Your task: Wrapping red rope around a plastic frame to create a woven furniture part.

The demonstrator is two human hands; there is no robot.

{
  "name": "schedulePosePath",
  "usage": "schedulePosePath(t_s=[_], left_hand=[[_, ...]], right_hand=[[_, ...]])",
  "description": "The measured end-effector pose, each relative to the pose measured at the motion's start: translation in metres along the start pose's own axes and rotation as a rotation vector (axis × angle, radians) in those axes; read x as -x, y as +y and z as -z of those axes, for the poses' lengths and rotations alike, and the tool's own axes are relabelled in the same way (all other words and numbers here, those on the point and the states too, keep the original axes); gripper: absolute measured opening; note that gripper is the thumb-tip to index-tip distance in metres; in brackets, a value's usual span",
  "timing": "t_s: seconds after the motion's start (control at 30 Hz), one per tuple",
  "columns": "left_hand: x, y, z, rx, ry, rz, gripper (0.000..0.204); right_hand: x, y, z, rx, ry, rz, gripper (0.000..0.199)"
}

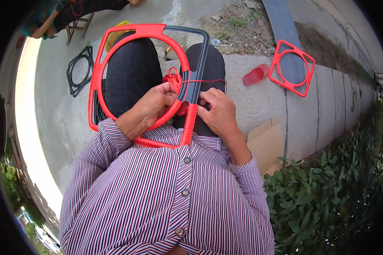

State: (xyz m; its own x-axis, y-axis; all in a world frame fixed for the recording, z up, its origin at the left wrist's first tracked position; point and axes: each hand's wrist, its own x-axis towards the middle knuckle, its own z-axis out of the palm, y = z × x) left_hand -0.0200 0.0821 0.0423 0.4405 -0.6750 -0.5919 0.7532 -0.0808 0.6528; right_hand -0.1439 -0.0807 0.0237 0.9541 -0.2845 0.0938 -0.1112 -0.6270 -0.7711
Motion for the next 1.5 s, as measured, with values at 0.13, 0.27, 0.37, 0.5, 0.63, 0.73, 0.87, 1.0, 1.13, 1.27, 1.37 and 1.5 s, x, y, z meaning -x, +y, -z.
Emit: schedulePosePath(t_s=[0.13, 0.27, 0.37, 0.5, 0.63, 0.73, 0.87, 1.0, 1.13, 1.27, 1.37, 1.5], left_hand=[[0.005, 0.006, 0.004, 0.140, -0.125, 0.083, 0.029], [0.000, 0.002, 0.007, 0.040, -0.210, 0.039, 0.018], [0.001, 0.008, 0.007, 0.067, -0.234, 0.178, 0.020], [-0.001, 0.006, 0.007, -0.016, -0.175, 0.141, 0.026], [0.001, 0.008, 0.005, 0.010, -0.125, 0.116, 0.034], [0.004, 0.008, 0.004, 0.047, -0.161, 0.077, 0.035], [0.000, 0.006, 0.011, 0.091, -0.294, 0.054, 0.032], [0.001, -0.003, 0.011, 0.021, -0.316, 0.014, 0.029], [0.003, -0.006, 0.003, -0.066, -0.267, 0.006, 0.019], [0.004, -0.005, 0.006, -0.080, -0.235, 0.017, 0.011], [0.003, -0.006, 0.010, -0.028, -0.224, 0.080, 0.010], [0.004, -0.003, 0.011, -0.033, -0.192, 0.071, 0.010]], right_hand=[[-0.003, 0.002, 0.003, -0.053, -0.072, -0.016, 0.029], [0.000, 0.002, 0.001, -0.096, -0.006, 0.052, 0.023], [0.006, 0.004, 0.002, -0.211, 0.069, -0.007, 0.020], [0.022, 0.010, 0.032, -0.947, 0.220, -0.112, 0.018], [0.052, 0.007, 0.099, -1.444, 0.008, 0.160, 0.019], [0.080, 0.017, 0.150, -1.495, 0.030, 0.274, 0.024], [0.075, 0.046, 0.142, -1.404, 0.584, -0.009, 0.029], [0.029, 0.006, 0.043, -1.191, 0.268, -0.260, 0.032], [0.027, -0.003, 0.015, -0.754, 0.059, -0.411, 0.032], [0.033, -0.004, 0.053, -0.927, 0.149, -0.389, 0.038], [0.043, -0.007, 0.062, -1.156, 0.091, -0.389, 0.043], [0.047, -0.020, 0.059, -1.228, 0.075, -0.346, 0.039]])
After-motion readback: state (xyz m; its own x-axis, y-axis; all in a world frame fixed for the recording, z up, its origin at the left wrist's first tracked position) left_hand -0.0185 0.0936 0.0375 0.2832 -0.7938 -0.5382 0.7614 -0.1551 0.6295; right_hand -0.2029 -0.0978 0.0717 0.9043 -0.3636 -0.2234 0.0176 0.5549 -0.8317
